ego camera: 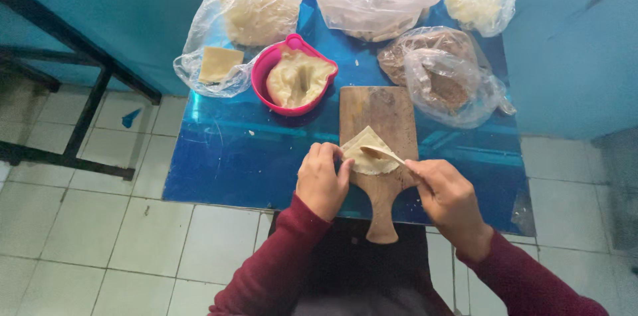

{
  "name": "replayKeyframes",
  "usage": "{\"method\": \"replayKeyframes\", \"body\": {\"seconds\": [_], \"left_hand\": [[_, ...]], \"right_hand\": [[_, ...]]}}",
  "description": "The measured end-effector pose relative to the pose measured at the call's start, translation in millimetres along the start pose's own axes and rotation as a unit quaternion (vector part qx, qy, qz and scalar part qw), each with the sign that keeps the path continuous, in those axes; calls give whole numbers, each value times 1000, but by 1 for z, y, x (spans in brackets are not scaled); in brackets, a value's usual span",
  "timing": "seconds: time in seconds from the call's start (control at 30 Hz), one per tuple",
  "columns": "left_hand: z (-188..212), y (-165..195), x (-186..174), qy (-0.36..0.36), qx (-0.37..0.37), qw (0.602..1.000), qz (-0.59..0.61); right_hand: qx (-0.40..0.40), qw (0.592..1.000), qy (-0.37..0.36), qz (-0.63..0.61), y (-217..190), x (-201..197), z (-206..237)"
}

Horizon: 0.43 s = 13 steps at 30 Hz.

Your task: The person wraps filled pastries at a blue table. They take square dough wrappers, spoon filling from a plastic bag onto a wrapper, fold it into a triangle, press the edges closed, and stack the folded pieces on a wooden board, repeating the cycle.

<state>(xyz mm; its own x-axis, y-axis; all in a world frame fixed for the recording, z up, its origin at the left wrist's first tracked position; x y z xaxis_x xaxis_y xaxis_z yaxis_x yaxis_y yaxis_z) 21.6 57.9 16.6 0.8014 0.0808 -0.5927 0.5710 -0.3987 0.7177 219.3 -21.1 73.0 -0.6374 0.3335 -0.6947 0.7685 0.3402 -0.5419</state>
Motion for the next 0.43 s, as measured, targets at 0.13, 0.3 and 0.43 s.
{"method": "replayKeyframes", "body": {"seconds": [0.13,0.3,0.43], "left_hand": [[-1,1,4,-10,4,1000,7],[0,9,5,-7,25,1000,16],[2,18,3,4,51,999,7]], "right_hand": [[-143,986,-24,88,-23,1,7],[-204,970,-34,130,-29,5,18],[-203,968,-38,141,-25,8,20]]}}
Point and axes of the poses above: each hand's wrist, its own z-axis away from the middle knuckle, its own x-axis out of the palm, y = z × x, the point moved 10 cm from there along -z, towards the middle knuckle, and after that the axes turned 3 degrees about x, right-handed, at the moved point
